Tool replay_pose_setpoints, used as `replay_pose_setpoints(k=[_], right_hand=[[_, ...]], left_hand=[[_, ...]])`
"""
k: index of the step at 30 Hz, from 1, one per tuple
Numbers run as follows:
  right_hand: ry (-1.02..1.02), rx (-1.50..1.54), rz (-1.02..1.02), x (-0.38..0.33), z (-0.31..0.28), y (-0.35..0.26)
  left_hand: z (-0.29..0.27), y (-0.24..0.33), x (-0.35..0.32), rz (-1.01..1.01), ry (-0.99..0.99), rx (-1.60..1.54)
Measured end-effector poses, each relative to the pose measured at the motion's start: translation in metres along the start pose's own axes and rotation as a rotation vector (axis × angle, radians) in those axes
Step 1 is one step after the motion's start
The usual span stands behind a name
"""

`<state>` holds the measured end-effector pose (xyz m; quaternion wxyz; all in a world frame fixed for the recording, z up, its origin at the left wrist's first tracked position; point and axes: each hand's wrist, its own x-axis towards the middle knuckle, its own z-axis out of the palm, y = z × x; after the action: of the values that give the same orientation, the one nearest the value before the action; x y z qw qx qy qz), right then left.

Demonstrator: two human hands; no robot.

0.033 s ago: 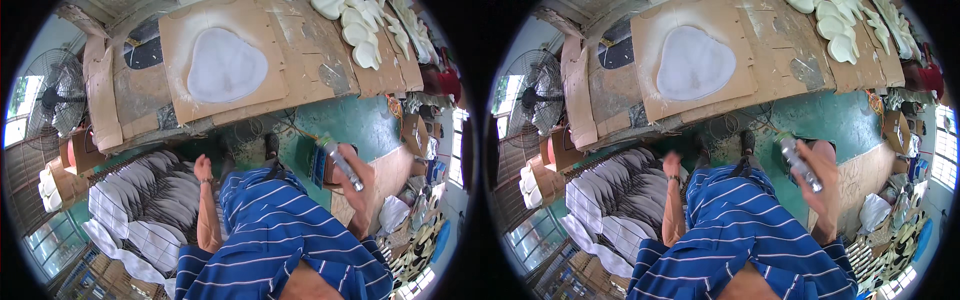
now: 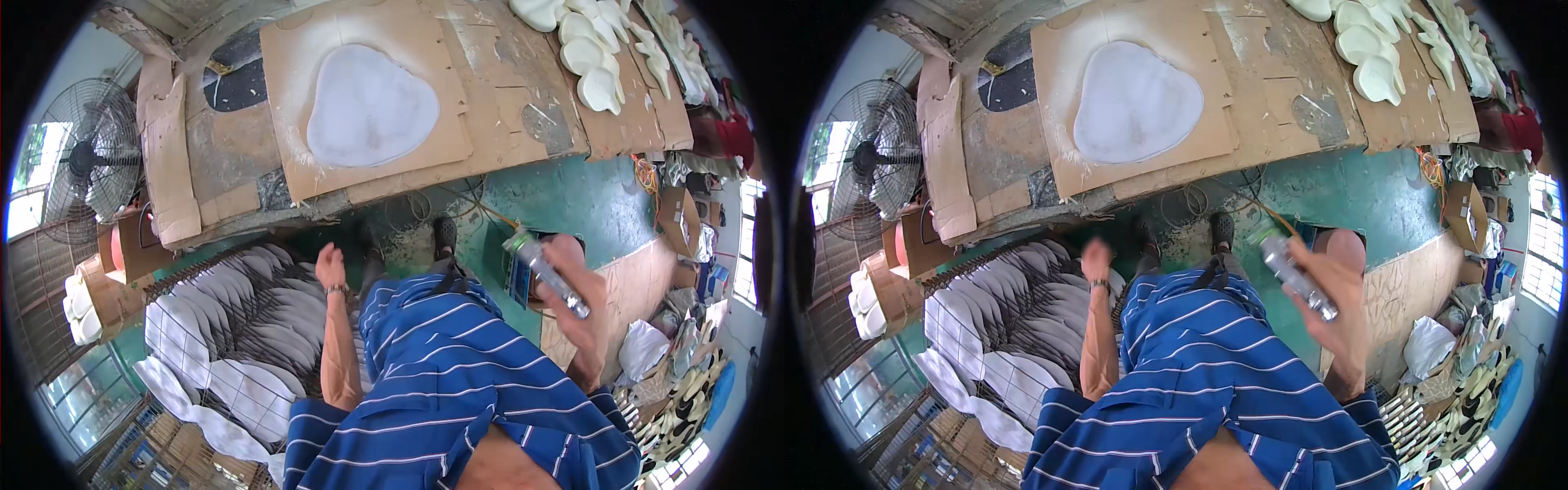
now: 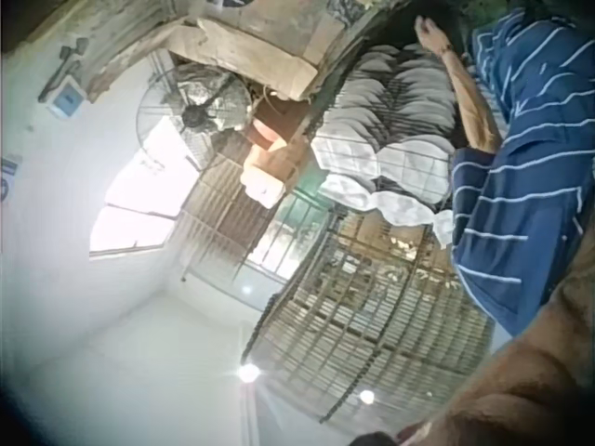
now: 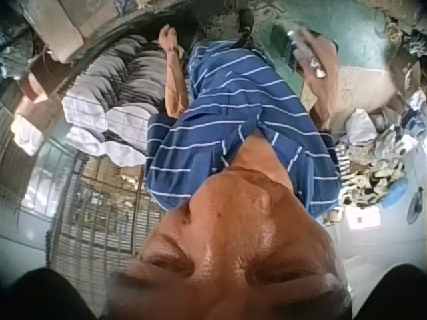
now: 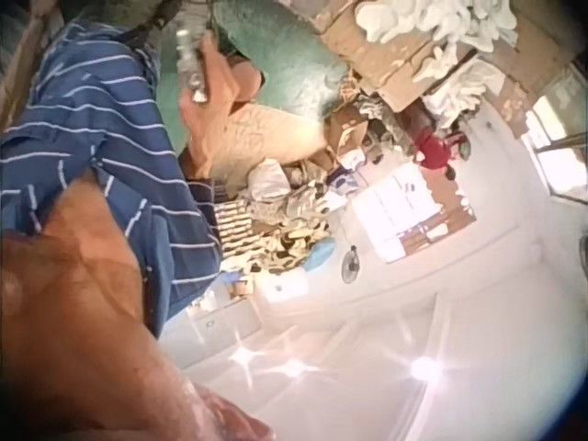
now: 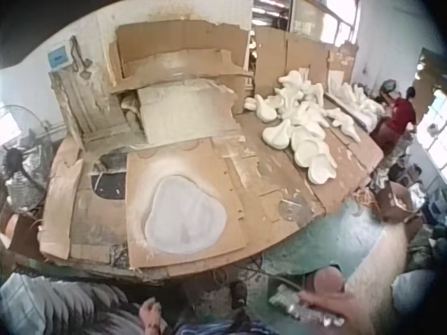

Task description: Applying spray adhesive to foam pads and stacking them on a rack.

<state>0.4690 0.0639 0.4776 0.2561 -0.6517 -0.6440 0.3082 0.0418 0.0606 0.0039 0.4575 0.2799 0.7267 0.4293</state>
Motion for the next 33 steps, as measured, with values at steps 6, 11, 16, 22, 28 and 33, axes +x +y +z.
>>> replay_pose_setpoints(k=[6,11,16,22,28,33], right_hand=[[0.009,0.132,0.010,0.011,0.017,-0.018],[0.161,0.072,0.146,-0.002,0.005,-0.016],[0.104,0.103,0.229,-0.016,-0.008,-0.009],[0.201,0.154,0.317,-0.018,-0.003,0.004],[0.059,0.149,0.121,-0.001,-0.007,-0.009],[0.008,0.166,0.111,0.008,-0.007,-0.015]], left_hand=[[0.088,0.105,0.080,0.372,0.176,0.399],[0.134,0.169,0.127,0.321,0.333,0.651],[0.135,0.184,0.140,0.362,0.323,0.888],[0.157,0.204,0.134,0.293,0.212,0.855],[0.154,0.162,0.173,-0.061,0.282,0.036],[0.155,0.153,0.169,-0.311,0.083,-0.693]])
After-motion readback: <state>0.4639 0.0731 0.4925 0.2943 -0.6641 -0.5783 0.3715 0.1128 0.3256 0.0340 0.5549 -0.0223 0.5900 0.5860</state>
